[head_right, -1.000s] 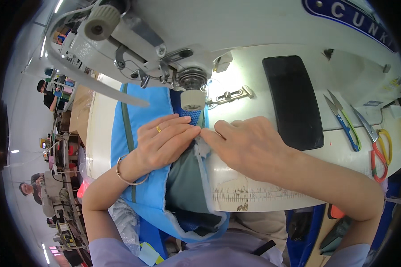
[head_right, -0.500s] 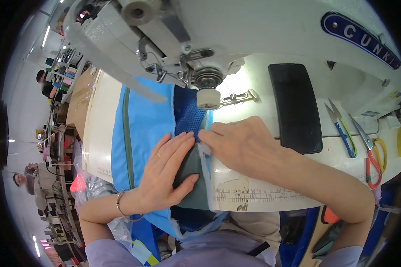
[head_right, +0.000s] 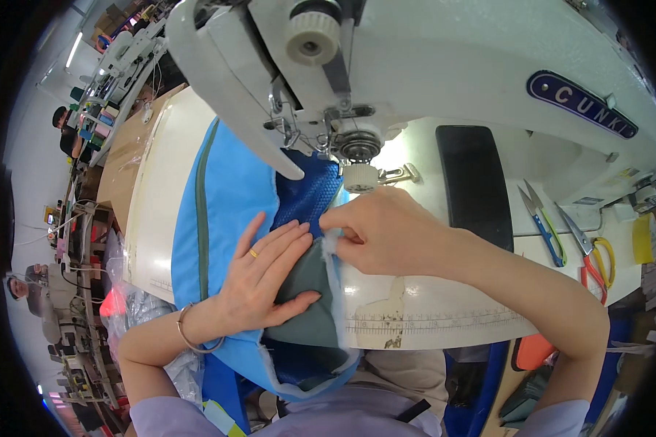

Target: The person is sewing a blue and green fabric bag using an industrial sewing machine. They align the edges of the bag under the needle, guide the fabric through the machine, and adjust the position of the bag to sew different sections. The person uses their hands to manipulate the fabric and ensure the stitching is straight.

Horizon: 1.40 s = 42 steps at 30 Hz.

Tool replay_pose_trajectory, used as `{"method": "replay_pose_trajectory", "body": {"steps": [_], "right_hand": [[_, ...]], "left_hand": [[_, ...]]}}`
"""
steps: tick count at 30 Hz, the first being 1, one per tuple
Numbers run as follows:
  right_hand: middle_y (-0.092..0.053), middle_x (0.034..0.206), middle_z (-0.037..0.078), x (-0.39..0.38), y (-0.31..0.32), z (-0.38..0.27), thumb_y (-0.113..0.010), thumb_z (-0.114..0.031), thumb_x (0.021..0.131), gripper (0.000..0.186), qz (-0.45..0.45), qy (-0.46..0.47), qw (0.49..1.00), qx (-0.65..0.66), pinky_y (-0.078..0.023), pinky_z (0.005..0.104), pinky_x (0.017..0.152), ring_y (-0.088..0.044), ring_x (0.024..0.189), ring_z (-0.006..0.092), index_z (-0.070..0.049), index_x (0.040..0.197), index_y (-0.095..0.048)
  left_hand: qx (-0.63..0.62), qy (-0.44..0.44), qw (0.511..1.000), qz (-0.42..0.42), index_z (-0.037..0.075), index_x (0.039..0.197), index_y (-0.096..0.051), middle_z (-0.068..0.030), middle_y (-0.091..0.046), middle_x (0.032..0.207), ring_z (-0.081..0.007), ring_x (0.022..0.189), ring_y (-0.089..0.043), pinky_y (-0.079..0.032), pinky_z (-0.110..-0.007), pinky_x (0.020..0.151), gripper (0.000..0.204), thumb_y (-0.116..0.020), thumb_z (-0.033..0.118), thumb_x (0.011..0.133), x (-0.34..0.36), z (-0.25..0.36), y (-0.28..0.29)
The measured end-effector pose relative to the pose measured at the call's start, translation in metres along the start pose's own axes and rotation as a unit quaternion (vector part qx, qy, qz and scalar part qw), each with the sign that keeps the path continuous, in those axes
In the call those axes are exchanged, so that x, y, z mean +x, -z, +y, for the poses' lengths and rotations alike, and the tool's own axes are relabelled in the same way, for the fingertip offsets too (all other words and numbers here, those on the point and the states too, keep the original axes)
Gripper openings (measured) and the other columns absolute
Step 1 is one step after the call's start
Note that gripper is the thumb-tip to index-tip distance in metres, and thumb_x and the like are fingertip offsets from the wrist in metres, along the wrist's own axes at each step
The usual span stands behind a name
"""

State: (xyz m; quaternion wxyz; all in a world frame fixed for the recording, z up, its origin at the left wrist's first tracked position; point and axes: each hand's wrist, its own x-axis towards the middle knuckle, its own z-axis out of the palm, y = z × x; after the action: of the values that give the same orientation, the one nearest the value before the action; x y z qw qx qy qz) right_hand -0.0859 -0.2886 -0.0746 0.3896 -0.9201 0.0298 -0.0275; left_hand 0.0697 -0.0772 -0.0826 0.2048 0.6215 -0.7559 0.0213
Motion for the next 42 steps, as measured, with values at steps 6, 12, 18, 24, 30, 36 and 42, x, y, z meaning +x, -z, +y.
{"method": "replay_pose_trajectory", "body": {"steps": [6,12,18,24,30,36,42], "right_hand": [[-0.07,0.075,0.007,0.002,-0.017,0.011,-0.071,-0.019,0.085,0.013,0.126,0.142,0.972,-0.137,-0.052,0.0407,0.06,-0.071,0.067,0.0237,-0.009,0.092,-0.069],[-0.068,0.101,0.004,0.0,-0.023,0.012,-0.071,-0.014,0.078,0.016,0.168,0.22,0.922,-0.272,-0.055,0.0327,0.064,-0.065,0.089,0.0204,-0.007,0.092,-0.067],[-0.066,0.104,0.009,-0.009,-0.031,0.017,-0.071,-0.011,0.071,0.026,0.215,0.278,0.889,-0.293,-0.056,0.0303,0.072,-0.061,0.098,0.0226,-0.001,0.095,-0.068],[-0.066,0.102,0.011,-0.014,-0.027,0.023,-0.07,-0.008,0.071,0.029,0.206,0.299,0.891,-0.274,-0.056,0.0312,0.073,-0.062,0.096,0.0239,0.003,0.097,-0.068],[-0.066,0.104,0.009,-0.012,-0.029,0.021,-0.069,-0.01,0.075,0.032,0.207,0.276,0.907,-0.24,-0.054,0.033,0.078,-0.063,0.096,0.0222,0.001,0.105,-0.069],[-0.068,0.106,0.005,-0.009,-0.028,0.021,-0.071,-0.012,0.079,0.026,0.208,0.23,0.934,-0.179,-0.056,0.0341,0.074,-0.067,0.094,0.0214,-0.005,0.105,-0.071],[-0.068,0.099,0.004,0.001,-0.03,0.015,-0.078,-0.008,0.076,0.022,0.221,0.191,0.947,-0.136,-0.055,0.035,0.067,-0.066,0.086,0.0228,-0.006,0.096,-0.069]], "left_hand": [[0.01,-0.07,0.996,-0.052,-0.001,0.136,-0.061,-0.0171,-0.065,0.136,-0.0308,0.127,-0.062,-0.03,-0.063,0.119,0.063,-0.077,0.035,0.086,0.003,-0.03,0.009],[0.017,-0.174,0.982,-0.065,0.006,0.136,-0.065,-0.0133,-0.065,0.138,-0.0292,0.126,-0.063,-0.032,-0.061,0.119,0.053,-0.069,0.035,0.092,0.008,-0.068,0.014],[-0.01,-0.174,0.981,-0.086,0.007,0.134,-0.067,-0.0136,-0.064,0.139,-0.03,0.126,-0.062,-0.035,-0.058,0.117,0.052,-0.066,0.041,0.094,0.009,-0.068,0.015],[-0.081,-0.13,0.985,-0.076,0.006,0.125,-0.072,-0.0135,-0.069,0.128,-0.0296,0.117,-0.066,-0.042,-0.055,0.112,0.042,-0.065,0.035,0.095,0.016,-0.068,0.021],[-0.081,0.002,0.996,0.023,0.004,0.112,-0.075,-0.009,-0.072,0.092,-0.0265,0.089,-0.068,-0.053,-0.043,0.085,0.029,-0.075,0.007,0.083,0.046,-0.035,0.006],[-0.051,0.048,0.997,0.034,0.004,0.101,-0.069,-0.0076,-0.062,0.083,-0.027,0.077,-0.062,-0.049,-0.041,0.072,0.034,-0.083,0.02,0.075,0.054,-0.008,0.018],[0.075,0.071,0.995,0.002,0.007,0.096,-0.063,-0.0056,-0.056,0.081,-0.023,0.067,-0.058,-0.046,-0.035,0.06,0.035,-0.084,0.019,0.07,0.033,0.023,0.014]]}}
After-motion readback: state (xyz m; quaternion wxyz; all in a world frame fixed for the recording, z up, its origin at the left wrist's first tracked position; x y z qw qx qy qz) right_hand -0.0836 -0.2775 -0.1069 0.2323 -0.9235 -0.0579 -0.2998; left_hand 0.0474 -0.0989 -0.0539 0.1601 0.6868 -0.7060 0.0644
